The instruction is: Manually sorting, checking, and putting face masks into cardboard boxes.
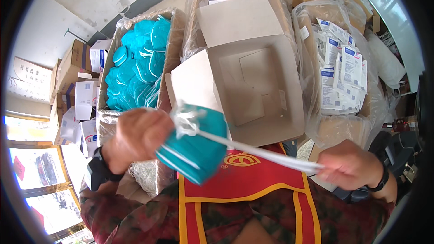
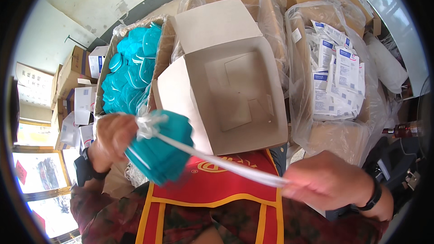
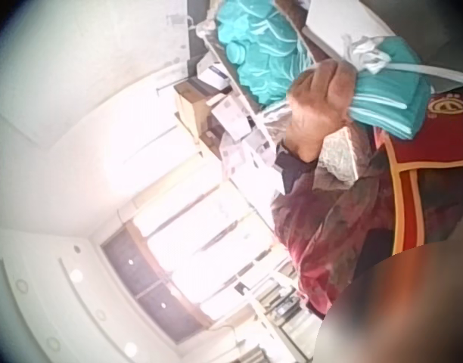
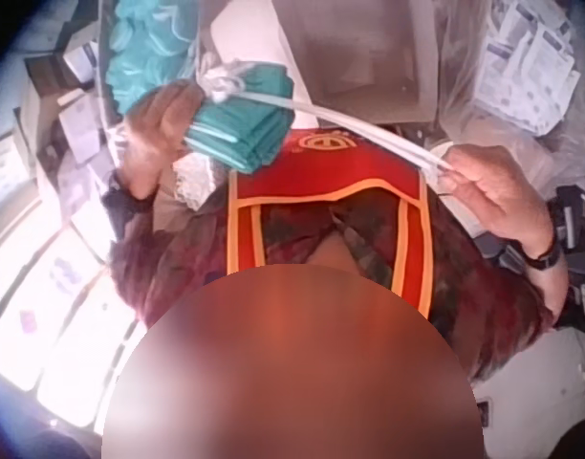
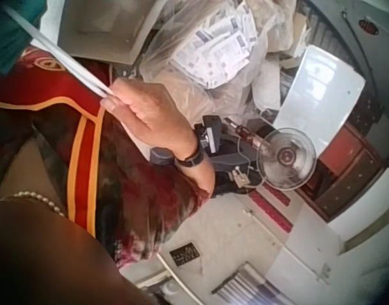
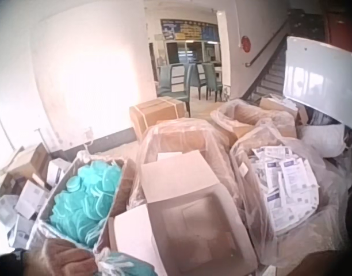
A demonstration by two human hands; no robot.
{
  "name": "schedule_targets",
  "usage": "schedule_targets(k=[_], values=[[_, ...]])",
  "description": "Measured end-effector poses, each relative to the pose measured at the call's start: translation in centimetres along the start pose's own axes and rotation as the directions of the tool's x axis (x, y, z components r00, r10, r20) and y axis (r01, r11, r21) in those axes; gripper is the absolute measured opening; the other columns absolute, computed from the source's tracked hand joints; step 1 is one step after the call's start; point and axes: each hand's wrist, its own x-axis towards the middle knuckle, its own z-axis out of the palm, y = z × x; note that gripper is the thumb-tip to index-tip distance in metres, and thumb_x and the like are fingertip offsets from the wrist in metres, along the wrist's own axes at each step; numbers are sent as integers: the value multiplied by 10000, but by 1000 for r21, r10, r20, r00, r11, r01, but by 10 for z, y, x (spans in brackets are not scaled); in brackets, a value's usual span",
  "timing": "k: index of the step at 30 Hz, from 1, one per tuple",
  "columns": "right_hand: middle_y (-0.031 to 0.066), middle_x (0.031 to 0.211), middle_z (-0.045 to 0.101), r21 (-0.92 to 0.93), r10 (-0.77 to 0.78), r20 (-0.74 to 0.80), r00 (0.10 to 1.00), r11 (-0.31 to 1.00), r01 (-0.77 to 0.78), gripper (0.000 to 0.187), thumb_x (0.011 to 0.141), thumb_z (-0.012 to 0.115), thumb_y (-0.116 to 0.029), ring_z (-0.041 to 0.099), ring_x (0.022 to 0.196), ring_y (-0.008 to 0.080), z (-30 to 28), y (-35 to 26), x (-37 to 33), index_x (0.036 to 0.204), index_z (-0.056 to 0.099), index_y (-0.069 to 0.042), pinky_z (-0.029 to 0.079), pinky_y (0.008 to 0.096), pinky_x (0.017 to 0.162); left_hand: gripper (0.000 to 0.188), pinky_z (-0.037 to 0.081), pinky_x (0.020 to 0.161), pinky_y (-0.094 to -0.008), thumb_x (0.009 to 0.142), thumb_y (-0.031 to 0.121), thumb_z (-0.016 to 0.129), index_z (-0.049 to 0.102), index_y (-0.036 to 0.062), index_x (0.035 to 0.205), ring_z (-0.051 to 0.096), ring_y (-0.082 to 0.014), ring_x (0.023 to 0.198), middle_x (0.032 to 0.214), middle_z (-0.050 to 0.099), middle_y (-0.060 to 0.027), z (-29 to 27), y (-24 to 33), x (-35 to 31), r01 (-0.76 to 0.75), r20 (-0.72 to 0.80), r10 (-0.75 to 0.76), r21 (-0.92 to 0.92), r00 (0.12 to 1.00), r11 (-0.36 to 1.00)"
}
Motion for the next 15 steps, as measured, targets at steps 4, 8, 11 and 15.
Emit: schedule_targets(k=[4, 8, 11, 15], values=[[85, 655, 541, -9, 57, -8, 998, 998, -57, 113, 888, 621, -156, 550, 569, 304, -1, 0, -6, 827, 594, -65, 422, 358, 524, 360, 533, 566, -373, 654, 211, 693, 582, 0, 924, 637, -264, 651, 820, 617, -106, 12, -7, -18, 129, 31, -127, -52, 991, 990], [26, 619, 520, 184, 253, -438, 863, 964, -189, 241, 922, 574, -259, 501, 502, 130, -14, 47, -62, 826, 565, -38, 371, 272, 463, 324, 513, 592, -405, 670, 158, 696, 596, 41, 956, 630, -289, 672, 861, 621, -118, 15, -50, -88, 591, 29, -624, 290, 781, 753], [-10, 603, 467, 531, 324, -526, 786, 847, 6, 269, 938, 536, -282, 403, 485, 55, -20, 59, -57, 837, 557, -35, 297, 222, 423, 342, 509, 575, -387, 687, 120, 709, 613, 64, 1011, 616, -284, 651, 883, 603, -125, 8, -25, -64, 456, 3, -468, 214, 884, 864], [-16, 603, 444, 648, 250, -467, 848, 749, 136, 282, 943, 529, -297, 335, 452, 49, 6, 63, 4, 835, 552, -37, 248, 206, 399, 483, 511, 529, -326, 664, 152, 738, 623, 187, 1132, 600, -221, 613, 925, 548, -108, 28, 2, -20, 103, -73, -100, 38, 992, 994]])
